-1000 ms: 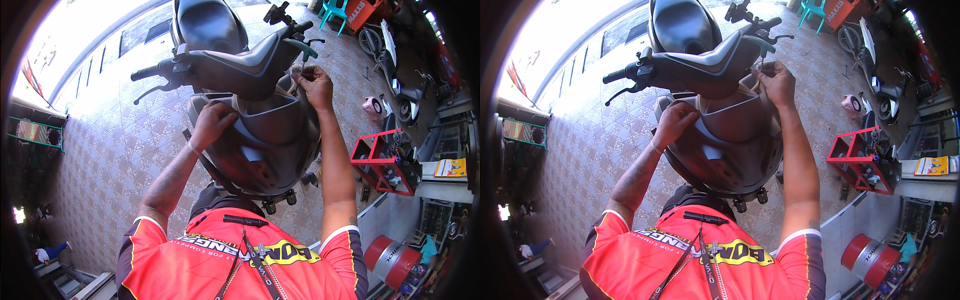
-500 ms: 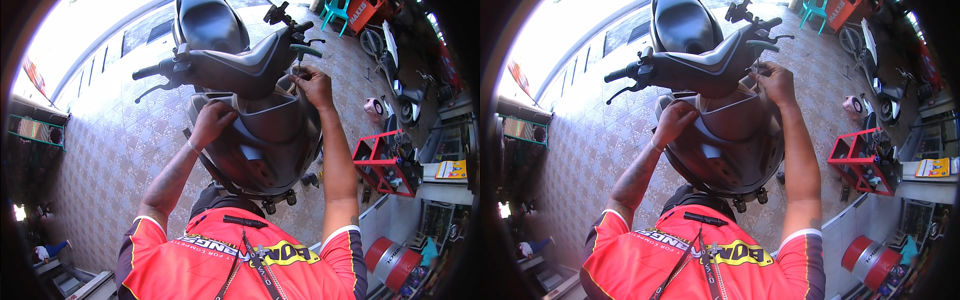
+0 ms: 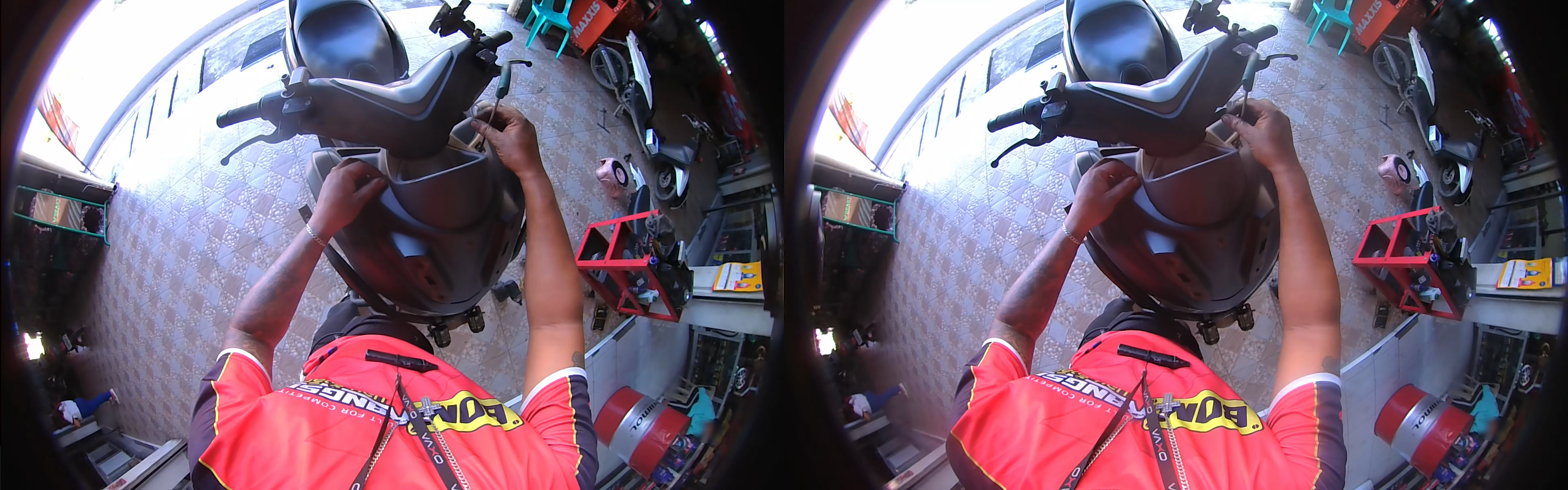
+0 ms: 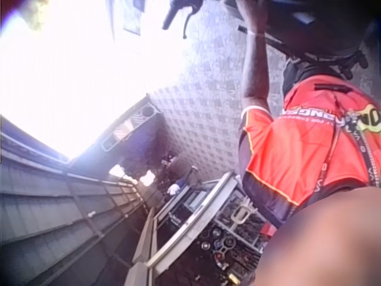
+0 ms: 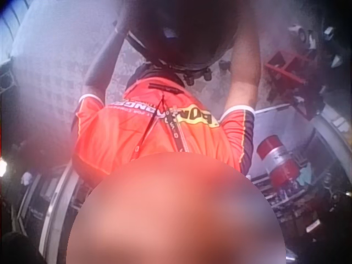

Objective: The person removes a front fairing panel from a scooter using a screwdriver and a pry tool, then places the panel on the floor. They briefly inspect the exposed engine area with a portable work light before setting the light down.

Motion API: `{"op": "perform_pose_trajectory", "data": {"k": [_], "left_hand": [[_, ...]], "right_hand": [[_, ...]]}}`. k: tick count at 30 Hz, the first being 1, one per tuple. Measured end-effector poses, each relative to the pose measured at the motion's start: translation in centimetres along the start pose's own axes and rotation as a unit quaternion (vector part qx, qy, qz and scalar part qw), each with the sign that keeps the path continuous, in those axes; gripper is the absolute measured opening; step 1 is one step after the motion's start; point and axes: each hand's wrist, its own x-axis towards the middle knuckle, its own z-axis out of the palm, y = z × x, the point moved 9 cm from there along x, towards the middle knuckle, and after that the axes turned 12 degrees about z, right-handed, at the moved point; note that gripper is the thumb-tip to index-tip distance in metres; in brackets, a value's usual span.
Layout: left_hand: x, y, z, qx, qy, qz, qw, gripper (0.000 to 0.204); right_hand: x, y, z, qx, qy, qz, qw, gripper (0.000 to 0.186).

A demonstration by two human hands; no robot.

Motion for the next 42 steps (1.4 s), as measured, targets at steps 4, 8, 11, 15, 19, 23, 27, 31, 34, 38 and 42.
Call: {"op": "perform_pose_trajectory", "data": {"k": [4, 8, 11, 15, 19, 23, 27, 31, 34, 38, 42], "left_hand": [[-0.1, 0.2, -0.2, -0.005, 0.003, 0.001, 1.0, 0.025], [-0.1, 0.2, -0.2, -0.017, 0.003, -0.006, 1.0, 0.026], [-0.2, -0.1, -0.1, -0.016, 0.0, -0.01, 1.0, 0.026], [-0.1, -0.3, 0.0, 0.012, -0.004, 0.003, 1.0, 0.024], [-0.2, -0.5, 0.0, 0.003, 0.0, 0.002, 1.0, 0.025], [-0.3, -0.4, -0.1, -0.011, 0.01, 0.0, 1.0, 0.026], [-0.3, -0.3, -0.3, -0.019, 0.007, -0.006, 1.0, 0.027], [-0.2, 0.3, -0.5, 0.009, 0.006, 0.019, 1.0, 0.027], [-0.4, -0.2, -0.5, -0.012, 0.013, -0.005, 1.0, 0.027], [-0.3, -0.3, -0.3, 0.014, 0.002, 0.005, 1.0, 0.028], [-0.3, -0.1, -0.4, 0.029, 0.005, 0.024, 0.999, 0.029]], "right_hand": [[-0.6, 0.2, -1.1, -0.034, 0.072, 0.038, 0.996, 0.032], [-1.0, -0.4, 0.0, 0.036, 0.005, -0.003, 0.999, 0.034], [-0.7, 0.2, 1.1, 0.155, -0.075, 0.019, 0.985, 0.031], [-0.5, 1.0, 1.9, 0.161, -0.12, 0.048, 0.978, 0.031], [-0.9, 1.2, 1.6, -0.142, -0.063, 0.017, 0.988, 0.039], [-1.0, 0.7, 1.0, -0.249, -0.019, -0.011, 0.968, 0.047], [-0.5, 0.8, 1.8, -0.276, -0.064, -0.017, 0.959, 0.055], [-0.3, 0.5, 2.0, -0.229, -0.084, -0.04, 0.969, 0.058], [-0.2, 0.4, 1.8, -0.192, -0.084, -0.057, 0.976, 0.05], [0.0, 0.9, 2.0, -0.103, -0.125, -0.051, 0.986, 0.051], [0.7, 2.1, 1.8, -0.068, -0.127, -0.011, 0.99, 0.051]]}}
